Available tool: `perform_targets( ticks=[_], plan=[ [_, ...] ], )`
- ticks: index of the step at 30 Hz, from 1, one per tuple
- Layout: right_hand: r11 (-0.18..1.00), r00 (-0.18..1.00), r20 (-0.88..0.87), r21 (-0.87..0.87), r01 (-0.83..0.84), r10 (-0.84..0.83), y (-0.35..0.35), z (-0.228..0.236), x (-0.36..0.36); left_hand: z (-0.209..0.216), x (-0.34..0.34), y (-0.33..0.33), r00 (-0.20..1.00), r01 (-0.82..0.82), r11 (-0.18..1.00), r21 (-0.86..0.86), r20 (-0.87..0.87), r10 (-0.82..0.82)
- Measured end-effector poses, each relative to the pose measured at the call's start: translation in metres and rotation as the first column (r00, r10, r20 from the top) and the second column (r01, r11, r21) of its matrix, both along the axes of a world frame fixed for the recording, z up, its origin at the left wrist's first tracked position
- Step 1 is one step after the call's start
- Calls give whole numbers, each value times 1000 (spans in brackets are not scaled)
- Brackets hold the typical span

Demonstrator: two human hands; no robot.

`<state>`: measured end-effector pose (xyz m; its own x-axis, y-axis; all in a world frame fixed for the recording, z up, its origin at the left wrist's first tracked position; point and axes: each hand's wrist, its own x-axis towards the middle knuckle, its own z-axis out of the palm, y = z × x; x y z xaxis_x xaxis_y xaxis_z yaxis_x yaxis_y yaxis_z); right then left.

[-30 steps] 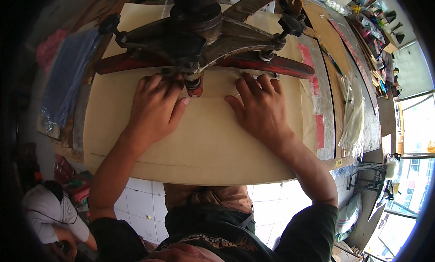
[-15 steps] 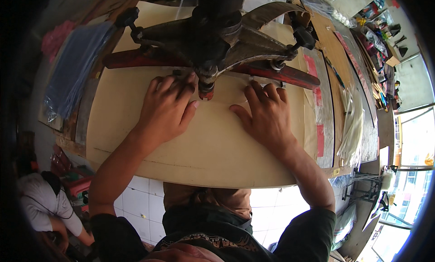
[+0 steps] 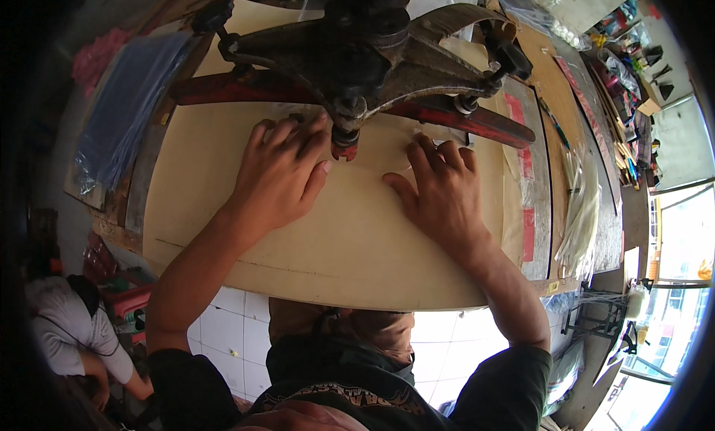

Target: The person repeatedly places plastic bags and handles onto a work table and seals them using a press machine.

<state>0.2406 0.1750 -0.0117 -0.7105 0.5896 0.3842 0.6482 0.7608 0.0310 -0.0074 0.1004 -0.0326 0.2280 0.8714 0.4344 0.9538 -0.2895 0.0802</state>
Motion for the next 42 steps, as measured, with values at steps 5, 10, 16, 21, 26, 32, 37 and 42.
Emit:
perform_targets(
  ticks=[5, 10, 16, 21, 26, 32, 37, 42],
  plan=[
    [1000, 1000, 0, 24, -5, 5, 1, 0, 0, 0, 1, 0, 1000, 0, 1000, 19, 1, 0],
    [1000, 1000, 11, 5, -1, 1, 0, 1, 0, 1, 0, 1, 1000, -2, 1000, 19, 9, 2],
    [1000, 1000, 16, 19, -10, 10, 0, 0, 0, -1, 0, 2, 1000, 0, 1000, 31, 4, 0],
    [1000, 1000, 19, 29, -7, 6, -1, 2, 1, -1, 0, 3, 1000, 9, 999, 46, -1, -9],
    [998, 1000, 4, 67, 7, -7, 0, -3, 2, 1, 0, 2, 1000, 14, 998, 56, 16, -15],
    [995, 999, 29, 99, 18, -21, -2, -2, 1, -1, 0, 4, 999, 39, 997, 73, 30, -41],
    [993, 998, 58, 116, 25, -32, -3, 0, 1, 1, -1, 3, 999, 36, 998, 49, 30, -37],
    [993, 996, 67, 110, 45, -53, -3, -2, -1, 1, -1, 1, 999, 29, 1000, -1, 27, -29]
  ],
)
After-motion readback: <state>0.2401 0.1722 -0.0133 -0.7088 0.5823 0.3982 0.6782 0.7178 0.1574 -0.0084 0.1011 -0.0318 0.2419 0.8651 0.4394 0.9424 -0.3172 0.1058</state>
